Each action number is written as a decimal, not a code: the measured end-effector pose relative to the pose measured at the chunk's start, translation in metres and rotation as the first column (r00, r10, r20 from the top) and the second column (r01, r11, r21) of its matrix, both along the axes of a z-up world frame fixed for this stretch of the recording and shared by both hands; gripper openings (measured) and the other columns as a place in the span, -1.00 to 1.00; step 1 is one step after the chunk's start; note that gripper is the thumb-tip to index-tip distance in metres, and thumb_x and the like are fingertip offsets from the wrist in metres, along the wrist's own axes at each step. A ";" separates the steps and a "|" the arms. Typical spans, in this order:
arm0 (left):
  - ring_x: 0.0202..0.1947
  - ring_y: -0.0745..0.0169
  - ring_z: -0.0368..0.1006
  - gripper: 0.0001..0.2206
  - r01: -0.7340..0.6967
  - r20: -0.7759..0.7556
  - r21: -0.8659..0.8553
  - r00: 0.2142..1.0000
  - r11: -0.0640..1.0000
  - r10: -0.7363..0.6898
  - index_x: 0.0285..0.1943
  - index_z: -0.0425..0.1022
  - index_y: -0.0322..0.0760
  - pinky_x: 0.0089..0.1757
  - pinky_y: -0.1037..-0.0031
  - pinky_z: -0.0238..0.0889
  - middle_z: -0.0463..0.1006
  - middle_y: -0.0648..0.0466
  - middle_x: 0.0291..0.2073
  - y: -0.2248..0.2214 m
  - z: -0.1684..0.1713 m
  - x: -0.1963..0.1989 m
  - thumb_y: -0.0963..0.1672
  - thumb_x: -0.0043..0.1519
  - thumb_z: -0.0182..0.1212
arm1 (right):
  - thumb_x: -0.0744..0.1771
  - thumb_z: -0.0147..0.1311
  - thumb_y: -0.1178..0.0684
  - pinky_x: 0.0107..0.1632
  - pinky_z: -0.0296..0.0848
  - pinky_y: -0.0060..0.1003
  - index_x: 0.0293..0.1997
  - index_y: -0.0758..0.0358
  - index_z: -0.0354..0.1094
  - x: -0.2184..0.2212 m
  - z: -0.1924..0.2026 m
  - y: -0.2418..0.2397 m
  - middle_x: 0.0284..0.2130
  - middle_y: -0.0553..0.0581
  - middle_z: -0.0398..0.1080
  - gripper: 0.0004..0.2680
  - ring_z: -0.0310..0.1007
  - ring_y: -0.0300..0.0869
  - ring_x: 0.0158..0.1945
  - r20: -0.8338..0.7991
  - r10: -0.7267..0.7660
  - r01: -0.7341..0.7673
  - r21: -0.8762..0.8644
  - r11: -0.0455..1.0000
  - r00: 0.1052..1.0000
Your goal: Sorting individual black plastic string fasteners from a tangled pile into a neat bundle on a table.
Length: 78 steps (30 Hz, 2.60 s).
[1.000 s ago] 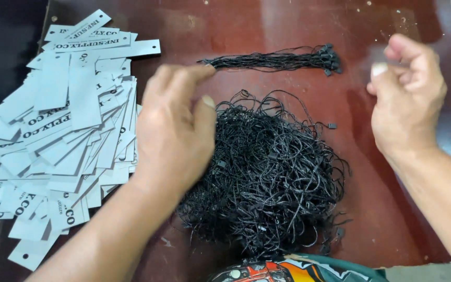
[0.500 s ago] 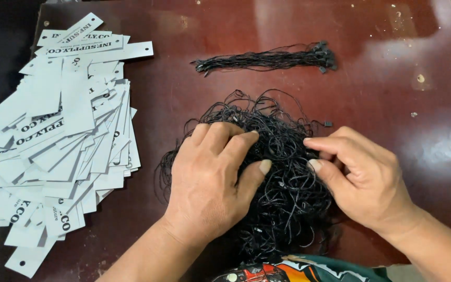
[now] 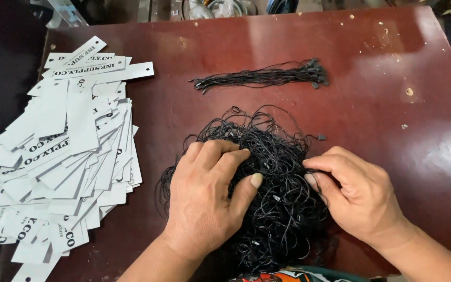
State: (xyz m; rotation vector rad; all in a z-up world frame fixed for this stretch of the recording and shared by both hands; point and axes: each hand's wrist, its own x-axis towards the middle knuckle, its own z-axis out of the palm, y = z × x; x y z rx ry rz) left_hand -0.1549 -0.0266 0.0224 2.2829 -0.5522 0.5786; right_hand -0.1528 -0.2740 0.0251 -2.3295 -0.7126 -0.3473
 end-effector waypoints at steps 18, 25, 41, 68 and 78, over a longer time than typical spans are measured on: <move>-0.28 0.08 0.38 -0.91 -0.089 -0.053 -0.122 0.995 0.988 0.083 -0.31 0.45 -0.23 -0.25 0.29 0.29 0.48 0.11 -0.27 0.005 -0.012 -0.007 -0.19 0.27 0.20 | 0.33 0.12 0.24 -0.17 0.48 -0.41 -0.09 0.21 0.51 -0.001 -0.007 -0.009 -0.32 0.01 0.58 -0.88 0.58 -0.29 -0.38 -0.228 -0.335 0.363 0.093 0.927 0.914; -0.23 0.18 0.45 -0.90 -0.170 -0.172 -0.132 0.974 0.977 0.147 -0.31 0.49 -0.15 -0.26 0.32 0.33 0.51 0.18 -0.29 0.006 -0.013 -0.004 -0.14 0.27 0.16 | 0.40 0.05 0.16 -0.23 0.52 -0.42 0.01 0.24 0.47 0.001 -0.004 -0.008 -0.23 0.07 0.55 -0.87 0.54 -0.23 -0.37 -0.279 -0.350 0.408 0.183 0.895 0.894; -0.27 0.10 0.41 -0.90 -0.142 -0.093 -0.113 0.987 0.983 0.132 -0.32 0.46 -0.21 -0.25 0.29 0.29 0.49 0.12 -0.28 0.004 -0.011 -0.004 -0.18 0.29 0.15 | 0.19 0.09 0.35 -0.24 0.41 -0.33 -0.19 0.24 0.45 0.003 -0.011 -0.008 -0.41 0.03 0.39 -0.80 0.42 -0.19 -0.39 0.031 -0.093 0.097 -0.139 0.986 0.995; 0.16 -0.11 0.50 -0.45 0.212 -0.244 -0.214 0.934 0.953 -0.262 0.35 0.30 -0.21 0.08 0.15 0.33 0.57 -0.03 0.19 -0.047 0.079 0.000 0.01 0.17 0.19 | 0.31 -0.01 0.37 -0.29 0.38 -0.42 -0.20 0.41 0.44 -0.003 0.107 0.018 -0.41 0.16 0.43 -0.89 0.44 -0.21 -0.44 -0.207 -0.142 0.158 0.063 0.985 0.968; -0.34 -0.11 0.48 -0.87 0.169 -0.245 -0.155 0.948 0.973 -0.203 -0.21 0.55 -0.17 -0.30 0.12 0.26 0.55 0.03 -0.43 -0.054 0.043 0.005 -0.09 0.23 0.13 | 0.36 -0.07 0.40 -0.30 0.34 -0.34 0.11 0.58 0.31 0.000 0.101 0.003 -0.37 0.31 0.25 -0.79 0.28 -0.11 -0.45 -0.302 -0.258 0.325 0.200 0.924 0.918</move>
